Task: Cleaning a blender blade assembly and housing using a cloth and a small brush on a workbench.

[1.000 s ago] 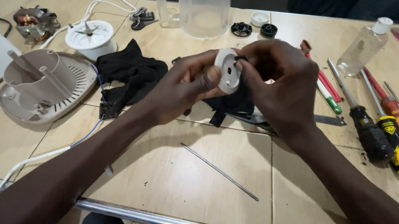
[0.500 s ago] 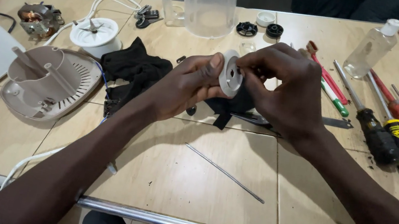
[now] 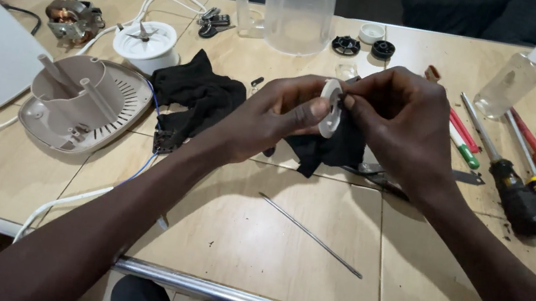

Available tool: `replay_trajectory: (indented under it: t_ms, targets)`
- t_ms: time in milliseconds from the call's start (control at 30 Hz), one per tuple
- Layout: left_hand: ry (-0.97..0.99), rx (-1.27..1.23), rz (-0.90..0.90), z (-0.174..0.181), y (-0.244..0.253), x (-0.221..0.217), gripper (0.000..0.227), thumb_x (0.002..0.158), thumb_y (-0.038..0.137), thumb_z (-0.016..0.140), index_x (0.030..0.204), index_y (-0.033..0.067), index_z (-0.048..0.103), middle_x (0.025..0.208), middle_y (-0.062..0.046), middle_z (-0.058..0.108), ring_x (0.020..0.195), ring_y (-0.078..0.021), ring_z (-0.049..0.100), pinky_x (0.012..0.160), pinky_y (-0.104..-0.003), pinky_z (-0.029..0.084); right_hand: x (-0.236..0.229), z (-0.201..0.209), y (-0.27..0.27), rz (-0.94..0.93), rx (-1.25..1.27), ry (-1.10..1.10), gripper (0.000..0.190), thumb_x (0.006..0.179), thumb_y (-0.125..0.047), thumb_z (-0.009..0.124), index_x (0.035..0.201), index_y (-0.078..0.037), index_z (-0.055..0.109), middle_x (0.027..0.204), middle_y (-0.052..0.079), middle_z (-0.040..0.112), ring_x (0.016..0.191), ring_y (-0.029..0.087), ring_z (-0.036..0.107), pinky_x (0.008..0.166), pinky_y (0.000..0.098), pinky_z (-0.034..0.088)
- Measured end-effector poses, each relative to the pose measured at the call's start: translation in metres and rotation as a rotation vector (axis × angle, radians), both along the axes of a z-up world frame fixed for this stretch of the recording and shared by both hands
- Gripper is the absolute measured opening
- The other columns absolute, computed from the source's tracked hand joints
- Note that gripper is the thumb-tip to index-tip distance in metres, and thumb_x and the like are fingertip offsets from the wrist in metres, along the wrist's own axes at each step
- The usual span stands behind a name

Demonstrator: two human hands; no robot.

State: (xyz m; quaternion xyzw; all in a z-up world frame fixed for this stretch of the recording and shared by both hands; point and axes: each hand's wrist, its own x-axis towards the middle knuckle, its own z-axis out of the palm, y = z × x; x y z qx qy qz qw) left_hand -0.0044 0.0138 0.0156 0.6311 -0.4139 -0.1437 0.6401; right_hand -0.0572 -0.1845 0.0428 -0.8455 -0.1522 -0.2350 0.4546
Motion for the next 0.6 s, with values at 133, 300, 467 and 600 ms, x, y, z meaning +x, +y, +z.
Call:
replay_trajectory:
  t_ms: [133, 300, 467, 600]
  targets:
    - [-0.116, -0.088, 0.026, -0.005, -0.002, 0.001, 0.049, 0.102, 0.035, 0.066, 0.142, 0.0108, 0.052, 0.132, -0.008, 0.062, 0.123, -0.0218, 0.062, 0.102, -0.035, 0.054, 0.003, -0.006, -0.003, -0.013, 0.050, 0.188, 0.009, 0.087, -0.009, 0.081, 0.094, -0.006, 0.076, 0.085, 0.005, 0.077, 0.074, 0.012, 0.071, 0.064, 0.0259, 0.057]
    - [-0.102, -0.311, -0.018, 0.008, -0.001, 0.001, 0.073, 0.096, 0.048, 0.079, 0.150, 0.0100, 0.048, 0.148, -0.009, 0.058, 0.136, -0.0217, 0.059, 0.116, -0.034, 0.050, 0.002, -0.005, 0.004, 0.381, -0.001, 0.773, 0.014, 0.080, -0.011, 0.082, 0.092, -0.005, 0.082, 0.083, 0.005, 0.081, 0.075, 0.015, 0.066, 0.075, 0.0305, 0.050]
    - [0.083, -0.349, -0.194, 0.011, 0.018, 0.005, 0.076, 0.102, 0.040, 0.076, 0.160, 0.0132, 0.036, 0.163, -0.017, 0.045, 0.152, -0.0408, 0.053, 0.129, -0.056, 0.048, 0.022, 0.007, -0.033, 0.331, -0.013, 0.638, 0.040, 0.086, -0.029, 0.068, 0.117, -0.005, 0.076, 0.109, 0.010, 0.076, 0.098, 0.021, 0.068, 0.081, 0.0345, 0.052]
    - [0.315, -0.391, -0.206, 0.009, 0.014, 0.010, 0.082, 0.095, 0.031, 0.071, 0.163, 0.0070, 0.031, 0.153, -0.022, 0.053, 0.136, -0.0387, 0.062, 0.116, -0.046, 0.056, 0.014, 0.017, -0.031, 0.216, 0.250, 0.445, 0.032, 0.093, -0.028, 0.064, 0.117, -0.006, 0.065, 0.109, 0.011, 0.073, 0.103, 0.024, 0.074, 0.089, 0.0382, 0.062]
